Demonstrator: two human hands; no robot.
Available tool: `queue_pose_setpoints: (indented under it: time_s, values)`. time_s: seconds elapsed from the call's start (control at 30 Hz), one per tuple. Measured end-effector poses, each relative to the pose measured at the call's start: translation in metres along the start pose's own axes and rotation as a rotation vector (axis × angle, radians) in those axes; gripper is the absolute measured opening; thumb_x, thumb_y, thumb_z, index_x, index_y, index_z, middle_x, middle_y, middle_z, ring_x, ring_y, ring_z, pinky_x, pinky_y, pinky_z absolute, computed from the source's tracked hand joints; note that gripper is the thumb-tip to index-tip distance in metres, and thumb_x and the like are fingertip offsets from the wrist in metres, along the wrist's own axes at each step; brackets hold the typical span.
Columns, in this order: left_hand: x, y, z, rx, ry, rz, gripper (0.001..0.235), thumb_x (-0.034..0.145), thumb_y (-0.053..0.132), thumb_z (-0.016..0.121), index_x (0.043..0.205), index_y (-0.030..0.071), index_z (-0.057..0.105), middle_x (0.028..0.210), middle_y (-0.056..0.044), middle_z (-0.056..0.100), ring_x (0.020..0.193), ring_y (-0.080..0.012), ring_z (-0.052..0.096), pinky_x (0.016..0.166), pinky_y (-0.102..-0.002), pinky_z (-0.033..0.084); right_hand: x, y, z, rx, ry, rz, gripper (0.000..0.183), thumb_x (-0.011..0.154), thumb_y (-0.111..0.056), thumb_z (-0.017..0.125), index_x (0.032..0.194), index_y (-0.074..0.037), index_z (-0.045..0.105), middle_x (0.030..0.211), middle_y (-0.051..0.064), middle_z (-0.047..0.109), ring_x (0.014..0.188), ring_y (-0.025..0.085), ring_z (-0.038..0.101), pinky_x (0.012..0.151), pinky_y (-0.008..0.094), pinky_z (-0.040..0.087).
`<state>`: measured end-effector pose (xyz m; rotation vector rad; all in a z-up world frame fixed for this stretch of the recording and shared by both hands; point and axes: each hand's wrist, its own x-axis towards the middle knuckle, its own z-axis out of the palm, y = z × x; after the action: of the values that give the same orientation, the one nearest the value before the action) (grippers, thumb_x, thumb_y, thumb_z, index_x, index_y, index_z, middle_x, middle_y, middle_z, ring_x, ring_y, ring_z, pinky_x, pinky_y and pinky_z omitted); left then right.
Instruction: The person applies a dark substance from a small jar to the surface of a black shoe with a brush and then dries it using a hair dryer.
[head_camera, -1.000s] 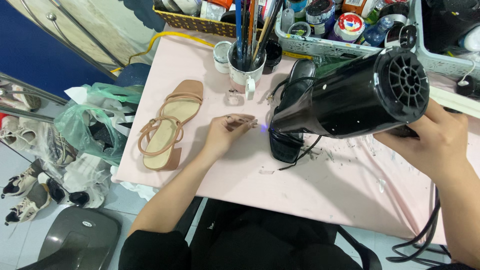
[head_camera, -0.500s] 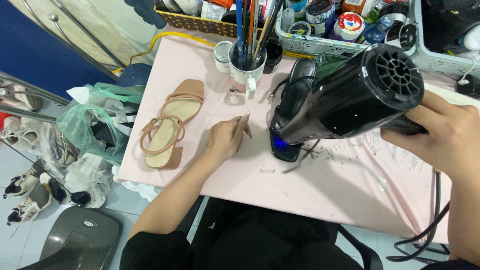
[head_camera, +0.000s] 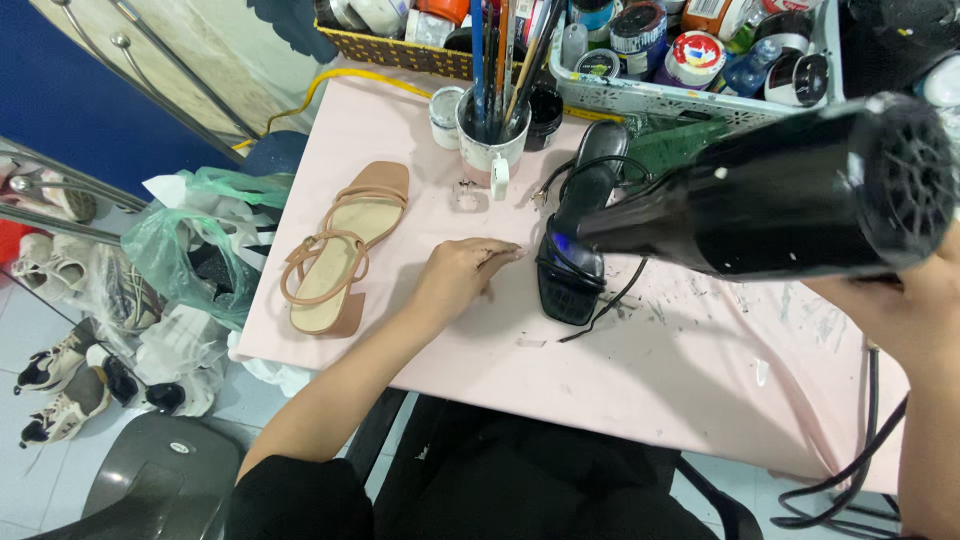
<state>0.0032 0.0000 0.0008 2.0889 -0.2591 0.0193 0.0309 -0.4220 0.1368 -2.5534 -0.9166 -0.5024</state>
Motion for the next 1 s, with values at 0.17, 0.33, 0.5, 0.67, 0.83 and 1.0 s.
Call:
queue_pose_setpoints:
  time_s: [0.17,0.33,0.5,0.67,0.83,1.0]
  values:
    - [0.017,-0.005,0.002,-0.507,-0.111,-0.346,0.05,0.113,0.032,0.035,0.125,-0.004,0.067,0.093,-0.021,0.076,0.071,-0.0263,0.065,0.067,-0.036,0.052,-0.011,0.013,0.004,0.035,-0.047,0.158,0.035,0.08,-0.002,0.09,0.111,0.001,0.074,0.094,0.016,0.076,0.076,0.019,0.074,0.071,0.027,0.059]
    - [0.03,-0.013,0.01,-1.078,-0.26,-0.282,0.06,0.113,0.039,0.023,0.144,-0.004,0.049,0.143,-0.021,0.062,0.137,-0.0309,0.058,0.117,-0.043,0.044,-0.016,0.019,0.006,-0.013,-0.049,0.172,0.033,0.078,0.0,0.09,0.108,0.0,0.075,0.093,0.014,0.075,0.075,0.017,0.073,0.071,0.026,0.058]
    - [0.03,-0.012,0.015,-1.241,-0.389,-0.292,0.062,0.111,0.042,0.018,0.156,0.003,0.037,0.161,-0.016,0.044,0.151,-0.028,0.039,0.125,-0.045,0.031,-0.016,0.021,0.004,-0.031,-0.018,0.096,0.03,0.078,-0.001,0.09,0.103,0.0,0.074,0.093,0.013,0.074,0.077,0.017,0.072,0.071,0.025,0.057]
    - [0.028,-0.009,0.014,-1.332,-0.336,-0.224,0.065,0.11,0.048,0.019,0.159,0.007,0.033,0.165,-0.011,0.038,0.154,-0.0254,0.036,0.127,-0.045,0.026,-0.016,0.021,0.01,-0.034,-0.009,0.153,0.029,0.08,-0.001,0.091,0.104,0.0,0.075,0.096,0.012,0.075,0.078,0.015,0.072,0.072,0.025,0.058]
    - [0.022,-0.005,0.016,-0.596,-0.148,0.022,0.077,0.107,0.061,0.031,0.163,0.008,0.029,0.168,-0.011,0.037,0.158,-0.0257,0.032,0.131,-0.047,0.02,-0.017,0.024,0.011,-0.064,0.034,0.069,0.029,0.079,0.001,0.09,0.104,0.001,0.074,0.099,0.014,0.074,0.082,0.018,0.072,0.076,0.026,0.057]
    - [-0.012,0.004,0.023,0.787,0.038,0.399,0.086,0.094,0.061,0.056,0.16,0.011,0.033,0.166,-0.017,0.029,0.156,-0.0303,0.022,0.127,-0.056,0.011,-0.014,0.025,0.014,-0.032,-0.015,0.123,0.026,0.081,0.001,0.091,0.101,0.0,0.074,0.094,0.012,0.074,0.076,0.016,0.071,0.071,0.025,0.057]
